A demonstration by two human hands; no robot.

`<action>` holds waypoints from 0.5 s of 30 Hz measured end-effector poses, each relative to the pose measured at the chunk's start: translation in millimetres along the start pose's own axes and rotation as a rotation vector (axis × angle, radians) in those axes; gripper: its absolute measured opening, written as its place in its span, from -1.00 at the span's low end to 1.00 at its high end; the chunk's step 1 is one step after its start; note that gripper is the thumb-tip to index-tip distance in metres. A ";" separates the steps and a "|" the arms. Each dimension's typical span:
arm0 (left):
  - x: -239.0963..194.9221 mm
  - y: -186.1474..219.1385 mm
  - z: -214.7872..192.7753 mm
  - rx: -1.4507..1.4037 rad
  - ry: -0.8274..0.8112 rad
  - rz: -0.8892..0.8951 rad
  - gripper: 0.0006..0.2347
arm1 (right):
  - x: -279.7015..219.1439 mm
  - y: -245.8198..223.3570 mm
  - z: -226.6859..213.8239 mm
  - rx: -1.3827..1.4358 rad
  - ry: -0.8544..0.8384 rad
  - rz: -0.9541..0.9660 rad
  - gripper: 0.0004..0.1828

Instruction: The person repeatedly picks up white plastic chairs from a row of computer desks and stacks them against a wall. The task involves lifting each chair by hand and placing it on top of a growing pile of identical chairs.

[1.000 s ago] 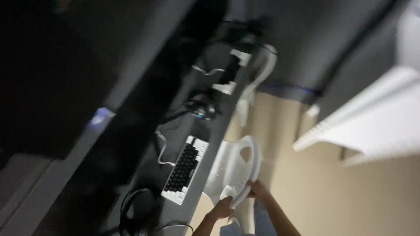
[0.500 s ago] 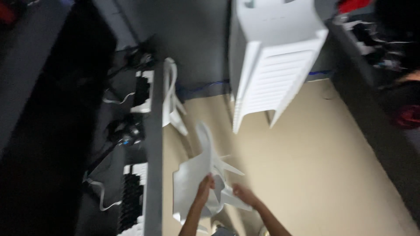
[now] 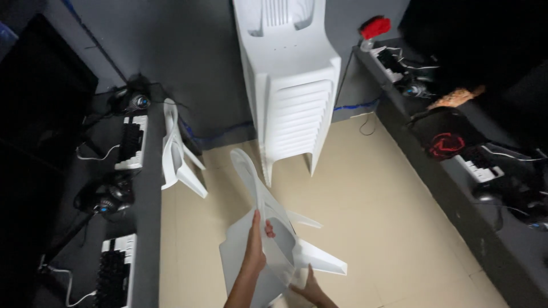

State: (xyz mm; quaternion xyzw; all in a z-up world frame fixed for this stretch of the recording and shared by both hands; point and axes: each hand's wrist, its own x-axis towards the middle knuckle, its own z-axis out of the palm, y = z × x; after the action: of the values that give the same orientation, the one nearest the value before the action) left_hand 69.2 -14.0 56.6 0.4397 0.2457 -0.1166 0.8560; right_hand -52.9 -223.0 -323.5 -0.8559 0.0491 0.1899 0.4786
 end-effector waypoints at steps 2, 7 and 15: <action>-15.1 10.6 29.1 -0.025 -0.005 0.022 -0.53 | -24.3 15.6 2.3 0.011 0.013 -0.247 0.73; -53.4 21.3 88.6 -0.304 -0.177 0.135 -0.63 | -64.1 -110.2 -56.0 0.076 0.227 0.265 0.26; -36.1 51.4 84.7 -0.352 -0.253 0.360 -0.58 | -49.2 -129.8 -171.2 0.430 0.326 0.236 -0.51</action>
State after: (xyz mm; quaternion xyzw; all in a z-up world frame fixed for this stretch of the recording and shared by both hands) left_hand 86.8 -53.0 152.9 0.3026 0.0713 0.0281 0.9500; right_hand -16.2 -301.5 -120.8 -0.7424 0.2638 0.0894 0.6092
